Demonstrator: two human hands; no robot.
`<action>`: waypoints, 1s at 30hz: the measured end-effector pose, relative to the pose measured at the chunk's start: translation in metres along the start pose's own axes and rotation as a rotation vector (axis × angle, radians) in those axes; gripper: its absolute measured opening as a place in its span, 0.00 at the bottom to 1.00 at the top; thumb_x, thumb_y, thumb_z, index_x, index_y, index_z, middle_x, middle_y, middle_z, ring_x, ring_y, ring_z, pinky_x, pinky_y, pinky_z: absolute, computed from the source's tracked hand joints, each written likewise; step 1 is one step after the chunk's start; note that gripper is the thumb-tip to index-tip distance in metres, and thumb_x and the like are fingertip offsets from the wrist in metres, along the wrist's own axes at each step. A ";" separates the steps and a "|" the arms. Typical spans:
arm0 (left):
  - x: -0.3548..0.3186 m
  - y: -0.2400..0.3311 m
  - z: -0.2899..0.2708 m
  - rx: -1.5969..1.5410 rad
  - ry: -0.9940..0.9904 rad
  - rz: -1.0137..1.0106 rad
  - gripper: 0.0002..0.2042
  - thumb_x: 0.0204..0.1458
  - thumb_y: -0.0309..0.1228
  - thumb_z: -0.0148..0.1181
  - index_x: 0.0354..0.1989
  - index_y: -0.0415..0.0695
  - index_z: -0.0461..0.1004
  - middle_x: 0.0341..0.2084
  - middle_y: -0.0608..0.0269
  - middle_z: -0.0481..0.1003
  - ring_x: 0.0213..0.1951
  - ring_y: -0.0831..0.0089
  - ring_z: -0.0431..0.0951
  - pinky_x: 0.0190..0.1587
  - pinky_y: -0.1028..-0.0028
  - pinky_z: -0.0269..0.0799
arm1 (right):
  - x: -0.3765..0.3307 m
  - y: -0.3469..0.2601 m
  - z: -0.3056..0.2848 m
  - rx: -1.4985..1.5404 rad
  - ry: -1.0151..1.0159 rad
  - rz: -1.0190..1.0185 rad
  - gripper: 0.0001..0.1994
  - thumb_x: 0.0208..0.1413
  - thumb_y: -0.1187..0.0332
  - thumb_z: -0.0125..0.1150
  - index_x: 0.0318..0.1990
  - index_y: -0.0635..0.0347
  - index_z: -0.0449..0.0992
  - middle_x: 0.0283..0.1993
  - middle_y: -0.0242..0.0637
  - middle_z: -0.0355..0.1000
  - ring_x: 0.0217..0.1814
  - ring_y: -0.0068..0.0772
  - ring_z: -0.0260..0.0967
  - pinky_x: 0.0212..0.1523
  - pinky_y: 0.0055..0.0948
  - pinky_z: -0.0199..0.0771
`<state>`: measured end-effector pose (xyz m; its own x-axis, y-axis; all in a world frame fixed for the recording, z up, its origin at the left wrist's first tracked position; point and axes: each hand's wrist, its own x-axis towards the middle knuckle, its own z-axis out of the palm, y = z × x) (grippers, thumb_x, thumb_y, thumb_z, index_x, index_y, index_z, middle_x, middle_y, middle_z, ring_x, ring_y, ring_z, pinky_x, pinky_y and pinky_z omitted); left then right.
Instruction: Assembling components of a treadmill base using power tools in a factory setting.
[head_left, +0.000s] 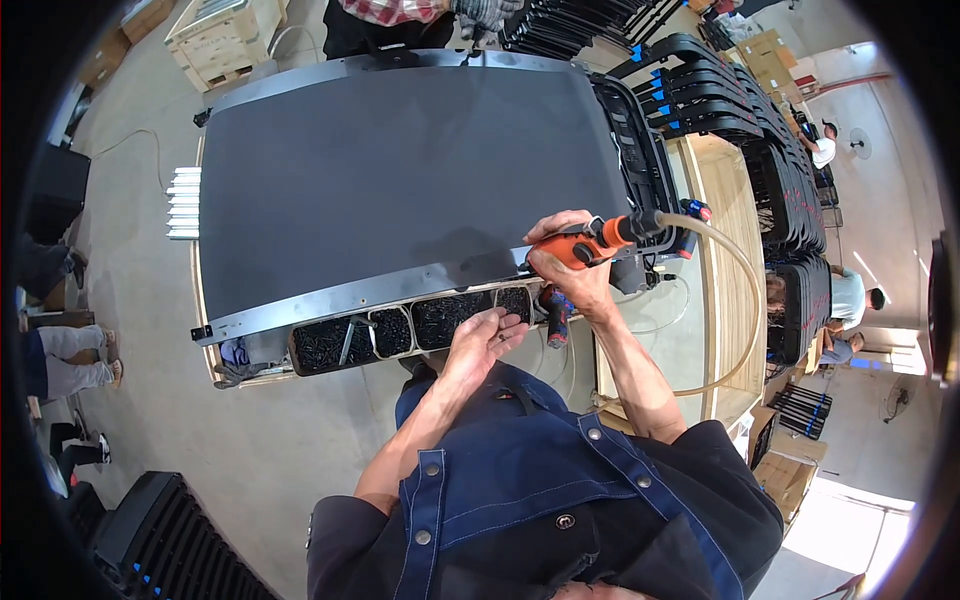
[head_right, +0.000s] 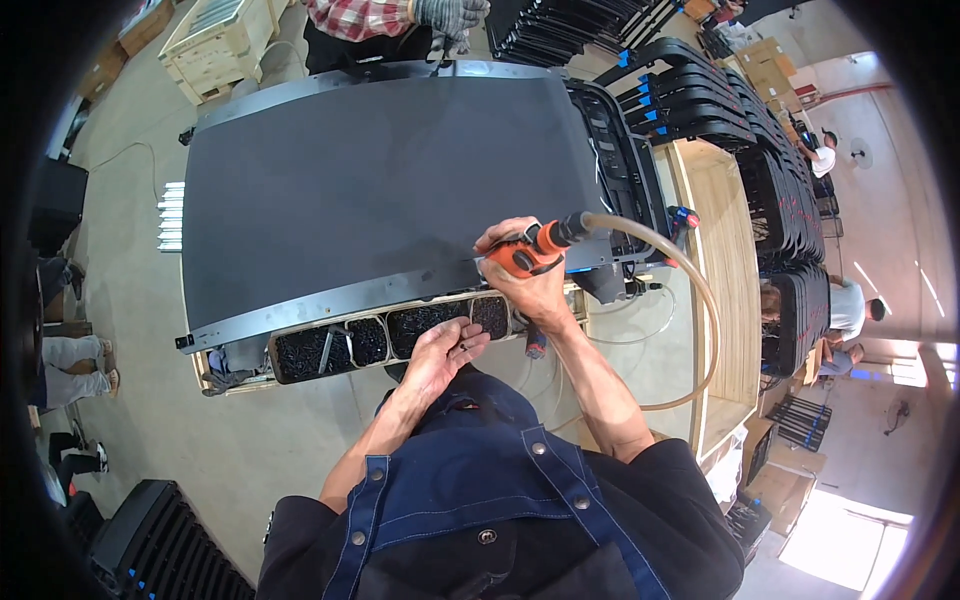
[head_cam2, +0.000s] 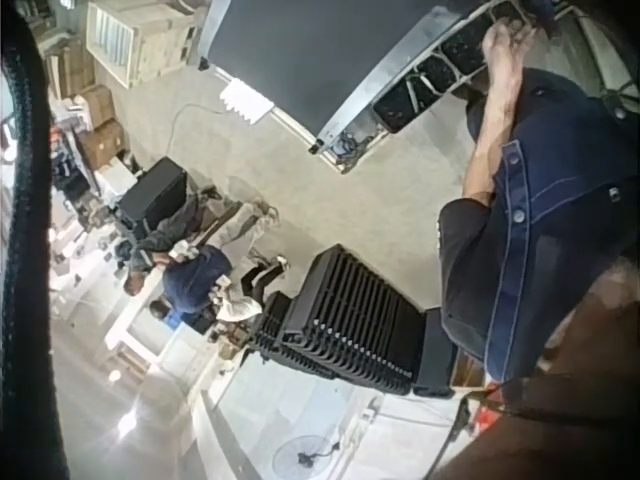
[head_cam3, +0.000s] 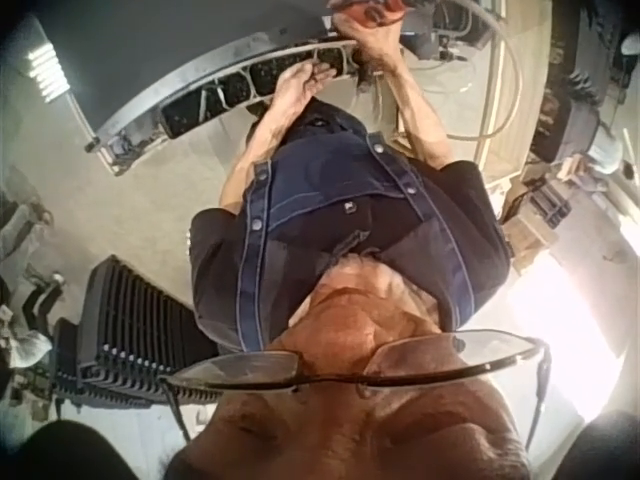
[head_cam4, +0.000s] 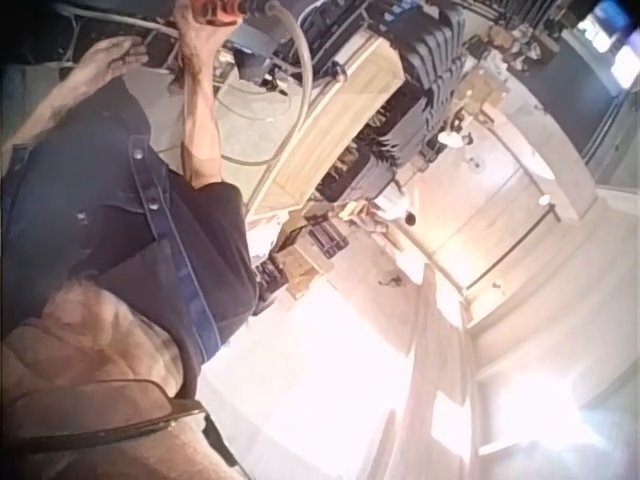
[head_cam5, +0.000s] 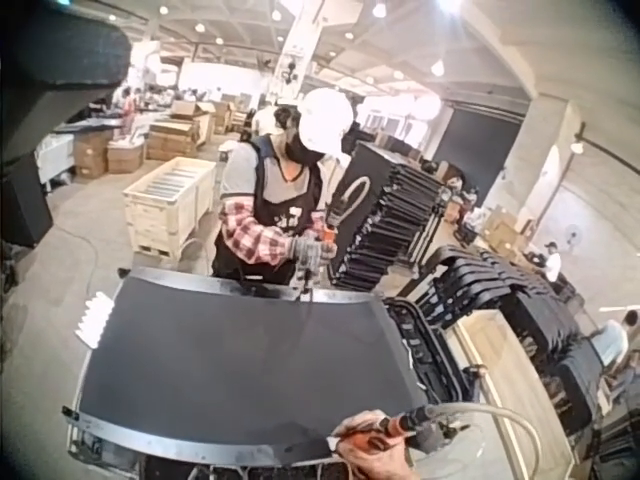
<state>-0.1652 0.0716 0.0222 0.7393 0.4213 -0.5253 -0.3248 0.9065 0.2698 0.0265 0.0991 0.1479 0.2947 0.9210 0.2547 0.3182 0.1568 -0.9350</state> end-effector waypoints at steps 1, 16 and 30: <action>-0.002 0.000 -0.003 -0.023 -0.006 -0.006 0.18 0.72 0.33 0.48 0.62 0.32 0.64 0.53 0.44 0.75 0.54 0.53 0.80 0.56 0.61 0.81 | -0.002 0.001 0.003 0.135 -0.003 -0.013 0.22 0.46 0.86 0.70 0.47 0.61 0.70 0.45 0.44 0.78 0.47 0.38 0.80 0.54 0.41 0.82; -0.036 0.016 -0.013 -0.170 -0.054 0.150 0.17 0.64 0.44 0.61 0.47 0.41 0.76 0.27 0.68 0.72 0.24 0.82 0.66 0.24 0.81 0.62 | -0.032 -0.039 -0.003 0.825 0.145 0.188 0.23 0.51 0.77 0.67 0.55 0.58 0.69 0.51 0.45 0.75 0.49 0.42 0.79 0.55 0.48 0.80; -0.056 0.024 -0.004 0.111 0.170 0.442 0.15 0.64 0.40 0.64 0.48 0.39 0.79 0.25 0.66 0.75 0.22 0.84 0.68 0.23 0.81 0.62 | -0.042 -0.002 0.021 0.961 0.268 0.309 0.21 0.56 0.75 0.65 0.58 0.58 0.68 0.52 0.42 0.73 0.48 0.39 0.77 0.60 0.50 0.78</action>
<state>-0.2163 0.0699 0.0551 0.4347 0.7723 -0.4632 -0.5142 0.6351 0.5764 -0.0053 0.0677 0.1339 0.4684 0.8786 -0.0928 -0.6218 0.2533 -0.7411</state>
